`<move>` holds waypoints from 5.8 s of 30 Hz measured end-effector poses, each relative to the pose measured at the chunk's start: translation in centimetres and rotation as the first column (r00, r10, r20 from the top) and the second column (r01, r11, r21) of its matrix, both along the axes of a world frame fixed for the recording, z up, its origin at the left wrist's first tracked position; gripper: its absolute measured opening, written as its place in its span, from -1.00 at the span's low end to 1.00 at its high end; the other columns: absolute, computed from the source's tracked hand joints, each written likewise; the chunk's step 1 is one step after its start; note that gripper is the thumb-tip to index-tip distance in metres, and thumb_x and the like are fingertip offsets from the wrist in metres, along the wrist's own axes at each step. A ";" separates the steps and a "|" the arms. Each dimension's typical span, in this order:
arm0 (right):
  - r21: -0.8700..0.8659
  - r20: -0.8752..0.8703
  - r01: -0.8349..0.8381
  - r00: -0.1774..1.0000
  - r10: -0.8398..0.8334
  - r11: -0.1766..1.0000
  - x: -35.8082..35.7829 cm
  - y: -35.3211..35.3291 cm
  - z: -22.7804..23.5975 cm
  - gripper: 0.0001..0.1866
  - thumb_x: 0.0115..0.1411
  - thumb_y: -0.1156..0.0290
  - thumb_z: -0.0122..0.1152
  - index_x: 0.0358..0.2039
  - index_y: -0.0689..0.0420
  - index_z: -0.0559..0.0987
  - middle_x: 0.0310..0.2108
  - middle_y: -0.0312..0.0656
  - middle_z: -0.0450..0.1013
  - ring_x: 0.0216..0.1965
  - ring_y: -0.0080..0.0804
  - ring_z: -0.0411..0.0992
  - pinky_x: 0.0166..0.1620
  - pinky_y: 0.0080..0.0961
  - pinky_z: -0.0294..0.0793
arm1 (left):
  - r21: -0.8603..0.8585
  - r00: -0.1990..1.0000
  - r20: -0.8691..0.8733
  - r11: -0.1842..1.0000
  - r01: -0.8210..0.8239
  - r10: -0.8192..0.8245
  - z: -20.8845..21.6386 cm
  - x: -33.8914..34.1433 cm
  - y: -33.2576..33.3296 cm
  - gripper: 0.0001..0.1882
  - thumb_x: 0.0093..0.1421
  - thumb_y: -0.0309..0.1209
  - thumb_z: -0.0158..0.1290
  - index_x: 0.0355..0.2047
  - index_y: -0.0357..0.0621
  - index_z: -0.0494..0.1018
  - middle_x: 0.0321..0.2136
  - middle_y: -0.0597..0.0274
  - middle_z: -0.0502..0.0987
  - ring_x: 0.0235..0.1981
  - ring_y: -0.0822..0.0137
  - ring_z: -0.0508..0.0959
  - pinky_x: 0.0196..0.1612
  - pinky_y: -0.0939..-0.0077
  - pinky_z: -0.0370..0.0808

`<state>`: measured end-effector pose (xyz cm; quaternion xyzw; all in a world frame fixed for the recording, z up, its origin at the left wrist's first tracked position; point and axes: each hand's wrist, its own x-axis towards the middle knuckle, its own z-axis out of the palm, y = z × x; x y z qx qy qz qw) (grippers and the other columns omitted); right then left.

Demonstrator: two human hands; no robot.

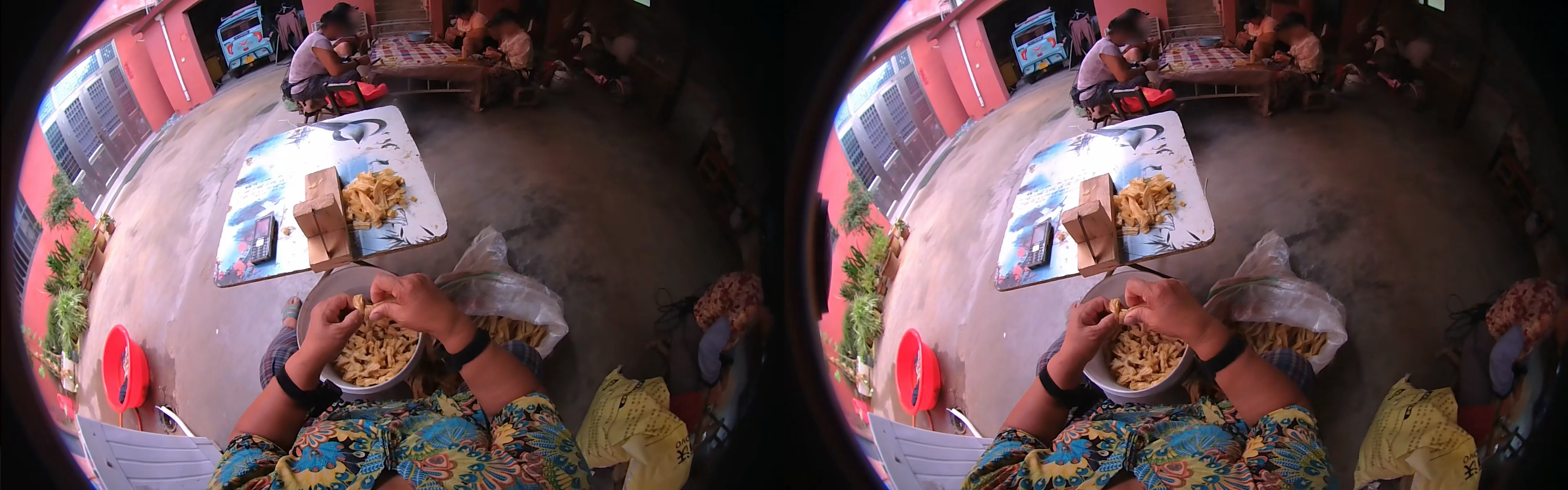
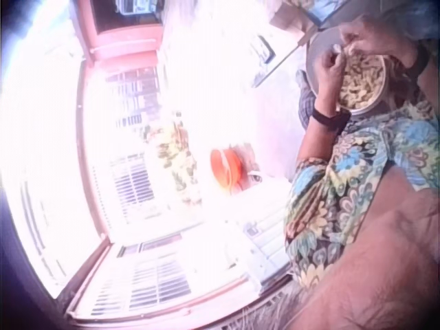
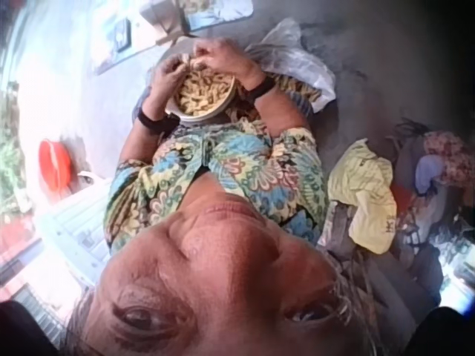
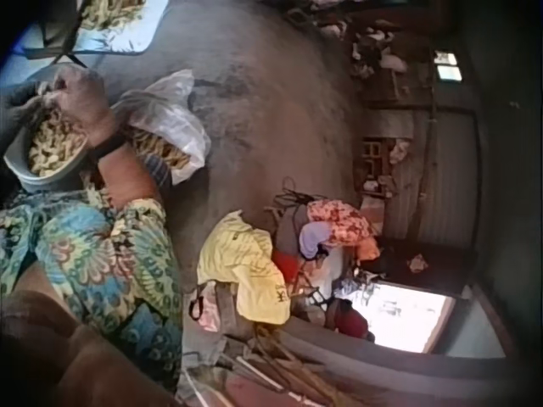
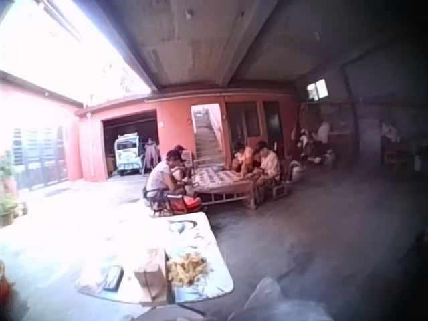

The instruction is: The person sits on the floor and repeatedly picks up dried food strips from a white bowl, tears them into smaller pieces by hand, and places them back into the bowl. The person continues this repetitive tearing and sorting process throughout the clip.

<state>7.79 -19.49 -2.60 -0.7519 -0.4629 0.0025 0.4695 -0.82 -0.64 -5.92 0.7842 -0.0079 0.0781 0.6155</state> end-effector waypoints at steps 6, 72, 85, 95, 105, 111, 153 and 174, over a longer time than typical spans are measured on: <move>0.354 -0.549 -0.258 0.721 0.422 0.899 1.6 -0.6 -2.4 -0.86 0.08 0.49 0.32 -0.46 0.15 0.48 -0.54 -0.45 0.43 -0.42 -0.76 0.37 -0.36 -0.70 0.39 | -0.208 0.949 -0.185 0.954 0.216 -0.255 2.6 0.6 -1.5 -0.84 0.20 -0.48 -0.18 -0.48 -0.25 0.37 -0.67 0.29 0.38 -0.68 0.47 0.38 -0.60 0.63 0.32; 0.609 -0.445 0.001 0.828 0.341 0.793 -0.4 3.6 -3.4 -0.91 0.15 0.48 0.18 -0.31 0.05 0.58 -0.55 -0.30 0.40 -0.56 -0.52 0.35 -0.53 -0.66 0.27 | -0.694 0.972 -0.225 0.712 -0.107 -0.073 6.3 3.0 -1.6 -0.56 0.23 -0.55 -0.15 0.14 -0.34 0.27 -0.29 0.08 0.56 -0.75 0.61 0.28 -0.74 0.81 0.14; 0.596 -0.712 0.352 0.648 0.271 0.722 0.0 3.8 -4.1 -0.97 0.22 0.47 0.17 -0.36 0.12 0.52 -0.60 -0.43 0.38 -0.62 -0.75 0.25 -0.54 -0.76 0.26 | -0.478 0.986 0.163 0.871 0.114 -0.040 0.8 4.7 -2.4 -0.74 0.20 -0.62 -0.01 -0.11 -0.25 0.54 0.31 0.25 0.08 -0.29 0.55 0.53 -0.31 0.67 0.49; 0.048 0.281 0.145 0.947 -0.153 0.988 -0.5 0.9 -2.2 -0.85 0.08 0.42 0.19 -0.35 0.09 0.42 -0.51 -0.06 0.46 -0.40 0.03 0.46 -0.38 -0.15 0.43 | 0.579 0.890 0.453 0.742 -0.338 0.053 0.1 2.4 -0.7 -0.89 -0.09 -0.55 0.20 -0.49 -0.11 0.58 -0.55 0.19 0.38 -0.49 0.18 0.44 -0.45 0.40 0.39; 0.042 -0.197 -0.085 0.976 0.091 0.996 0.1 0.0 -1.6 -0.78 0.09 0.35 0.28 -0.39 0.17 0.44 -0.53 -0.09 0.49 -0.44 -0.19 0.52 -0.37 -0.42 0.44 | -0.346 0.937 -0.298 0.935 0.072 -0.183 0.3 0.8 0.5 -0.93 0.15 -0.56 0.06 -0.40 -0.27 0.54 -0.55 0.40 0.51 -0.56 0.60 0.43 -0.47 0.70 0.35; 0.067 -0.145 0.045 0.989 -0.035 0.997 -0.9 1.2 -1.7 -0.79 0.10 0.38 0.27 -0.39 0.20 0.44 -0.52 -0.08 0.49 -0.44 -0.22 0.51 -0.37 -0.41 0.44 | -0.335 0.979 -0.165 0.941 0.058 -0.119 -1.4 0.8 0.8 -0.94 0.18 -0.58 0.04 -0.36 -0.28 0.51 -0.48 0.38 0.51 -0.47 0.55 0.49 -0.36 0.69 0.43; 0.517 -0.670 -0.067 0.589 0.452 0.853 2.8 -0.8 -3.1 -0.80 0.16 0.30 0.28 -0.40 0.08 0.44 -0.62 -0.44 0.34 -0.63 -0.75 0.23 -0.56 -0.82 0.17 | -0.314 0.757 -0.185 0.767 0.559 -0.627 2.2 1.3 5.1 -0.46 0.19 -0.32 0.12 0.11 -0.33 0.29 -0.10 0.05 0.52 -0.15 0.32 0.53 0.00 0.47 0.42; 0.309 -0.448 0.122 0.894 0.031 0.943 5.3 7.2 -3.4 -0.93 0.19 0.53 0.17 -0.40 0.16 0.45 -0.55 -0.43 0.38 -0.52 -0.75 0.30 -0.43 -0.75 0.31 | -0.371 0.996 -0.089 0.928 -0.020 -0.015 2.0 5.7 9.0 -0.89 0.17 -0.46 0.14 -0.33 -0.15 0.43 -0.52 0.42 0.46 -0.55 0.60 0.39 -0.46 0.72 0.35</move>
